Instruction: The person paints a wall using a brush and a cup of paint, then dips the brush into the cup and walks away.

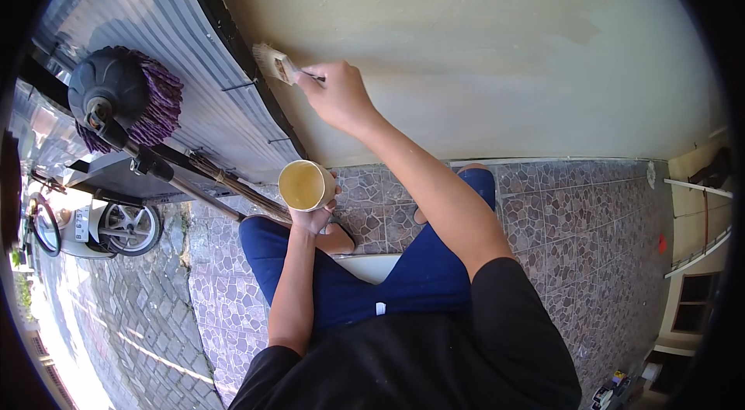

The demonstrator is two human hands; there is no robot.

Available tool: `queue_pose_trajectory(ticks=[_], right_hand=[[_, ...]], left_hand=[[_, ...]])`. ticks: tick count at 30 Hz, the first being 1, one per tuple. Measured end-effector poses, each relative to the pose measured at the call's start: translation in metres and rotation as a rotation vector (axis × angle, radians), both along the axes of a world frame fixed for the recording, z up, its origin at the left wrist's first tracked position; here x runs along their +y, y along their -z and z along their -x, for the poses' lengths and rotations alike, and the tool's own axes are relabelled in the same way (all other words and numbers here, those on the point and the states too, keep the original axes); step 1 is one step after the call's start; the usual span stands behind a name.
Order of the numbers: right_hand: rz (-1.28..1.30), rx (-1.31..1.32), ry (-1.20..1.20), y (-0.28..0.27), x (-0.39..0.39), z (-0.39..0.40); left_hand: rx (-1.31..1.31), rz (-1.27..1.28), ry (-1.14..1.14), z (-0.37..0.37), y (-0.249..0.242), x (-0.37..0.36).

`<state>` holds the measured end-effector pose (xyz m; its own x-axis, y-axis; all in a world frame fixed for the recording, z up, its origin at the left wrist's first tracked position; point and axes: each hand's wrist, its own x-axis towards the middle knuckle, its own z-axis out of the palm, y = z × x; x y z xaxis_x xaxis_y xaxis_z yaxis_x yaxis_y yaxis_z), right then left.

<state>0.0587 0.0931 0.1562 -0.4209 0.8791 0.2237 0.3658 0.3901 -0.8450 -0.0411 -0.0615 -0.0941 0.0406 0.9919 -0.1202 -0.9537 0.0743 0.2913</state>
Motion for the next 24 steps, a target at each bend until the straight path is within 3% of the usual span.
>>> queue_pose_trajectory(ticks=[2,4,9,14,16,19,21,24], right_hand=[[0.008,-0.018,-0.022,0.002,0.012,0.004],[-0.142,0.051,0.023,0.006,0.021,-0.009],[-0.060,0.078,0.202,0.002,0.037,-0.121],[0.019,0.159,0.454,0.024,0.032,-0.230],[0.167,0.152,0.742,0.033,0.016,-0.261],[0.174,0.359,0.927,0.072,0.028,-0.281],[0.031,0.373,1.009,0.106,0.059,-0.274],[-0.095,0.332,0.954,0.119,0.053,-0.196]], left_hand=[[-0.011,-0.006,-0.002,-0.002,-0.001,0.001],[0.042,0.054,-0.011,-0.002,0.001,0.003],[0.017,0.079,-0.013,-0.003,-0.013,-0.001],[0.004,0.148,-0.032,-0.001,-0.019,-0.010],[0.013,0.127,-0.059,-0.001,-0.015,-0.010],[-0.016,0.100,-0.041,-0.003,-0.012,-0.008],[-0.060,0.072,0.003,-0.001,0.002,-0.006],[-0.028,0.032,0.004,-0.009,-0.004,-0.002]])
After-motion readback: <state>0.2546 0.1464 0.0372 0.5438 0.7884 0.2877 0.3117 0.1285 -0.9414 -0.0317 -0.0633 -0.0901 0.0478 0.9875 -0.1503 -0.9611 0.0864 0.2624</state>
